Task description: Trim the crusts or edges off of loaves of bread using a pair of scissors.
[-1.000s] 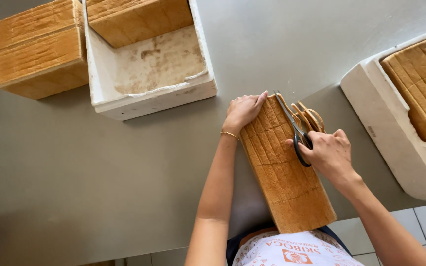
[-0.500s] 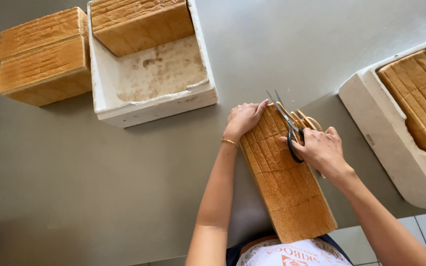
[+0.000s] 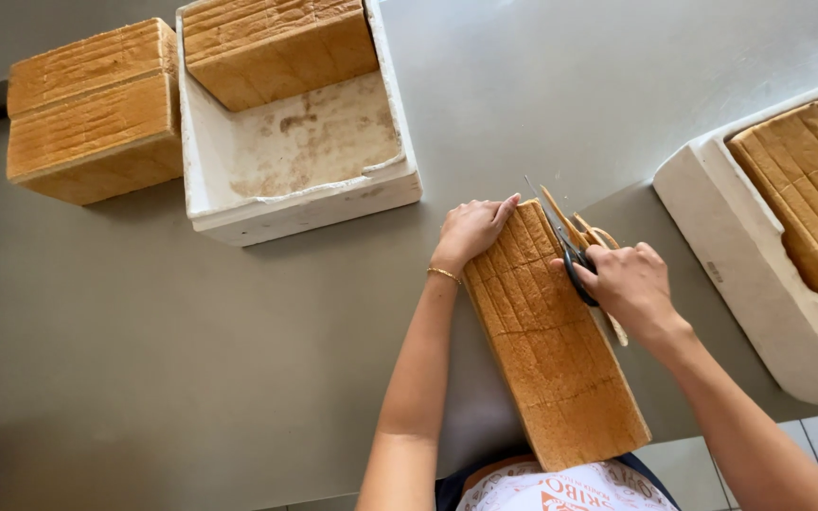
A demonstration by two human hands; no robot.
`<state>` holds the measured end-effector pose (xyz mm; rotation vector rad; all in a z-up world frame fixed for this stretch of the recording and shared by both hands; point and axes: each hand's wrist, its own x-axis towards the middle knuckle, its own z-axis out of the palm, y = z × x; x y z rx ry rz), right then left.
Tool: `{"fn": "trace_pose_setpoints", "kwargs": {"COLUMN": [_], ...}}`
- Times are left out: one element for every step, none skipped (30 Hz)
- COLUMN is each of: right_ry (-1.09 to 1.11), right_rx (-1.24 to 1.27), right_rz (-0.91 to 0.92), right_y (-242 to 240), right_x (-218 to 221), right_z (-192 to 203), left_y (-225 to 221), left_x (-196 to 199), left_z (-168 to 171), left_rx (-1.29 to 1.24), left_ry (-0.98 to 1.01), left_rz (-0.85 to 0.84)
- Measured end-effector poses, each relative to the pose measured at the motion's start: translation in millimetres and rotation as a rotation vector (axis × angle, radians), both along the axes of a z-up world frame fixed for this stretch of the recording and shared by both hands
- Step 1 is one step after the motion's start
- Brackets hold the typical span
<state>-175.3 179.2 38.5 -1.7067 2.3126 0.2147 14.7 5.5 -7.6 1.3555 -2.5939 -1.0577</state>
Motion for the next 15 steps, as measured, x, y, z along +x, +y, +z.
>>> {"fn": "trace_pose_setpoints", "kwargs": {"right_ry": [-0.052,-0.104,-0.102,-0.393,-0.685,-0.684,-0.933,-1.184,-1.181,-1.190,-1.198,-1.194,-1.259,-1.322,-1.320], "right_rx": [0.017,0.034,0.028,0.004,-0.024,-0.030,-0.036,-0.045,-0.050,-0.082,-0.112,-0.114,-0.107,-0.100,-0.102], "right_rz": [-0.023,-0.045,-0.049,-0.189,-0.328,-0.330,-0.453,-0.574,-0.579,-0.556,-0.534,-0.540,-0.586,-0.632,-0.633], "right_y": [4,7,16,25,35,54,74,94,118,141,166,187,207,228,240], "right_x": [-1,-2,-11,-21,-30,-41,-51,-61,-64,-66,-69,-71,-71,-72,-70], "right_z": [7,13,12,10,8,-9,-27,-45,-54,-63,-72,-83,-95,-106,-109], "left_y": [0,0,4,9,14,14,15,17,16,16,16,16,17,18,20], "left_x": [1,1,1,1,1,3,5,6,7,8,8,9,12,14,23], "left_z": [0,0,8,16,23,28,32,35,36,37,37,37,38,38,30], "left_rx": [0.004,0.008,0.002,-0.022,-0.044,-0.049,-0.043,-0.037,-0.037,-0.012,0.015,0.017,0.020,0.024,0.024], "left_ry": [0.017,0.033,0.035,0.033,0.029,0.031,0.060,0.089,0.093,0.081,0.069,0.072,0.092,0.112,0.114], "left_rz": [-0.002,-0.005,-0.008,0.023,0.053,0.049,0.034,0.019,0.014,0.024,0.035,0.030,0.038,0.047,0.045]}}
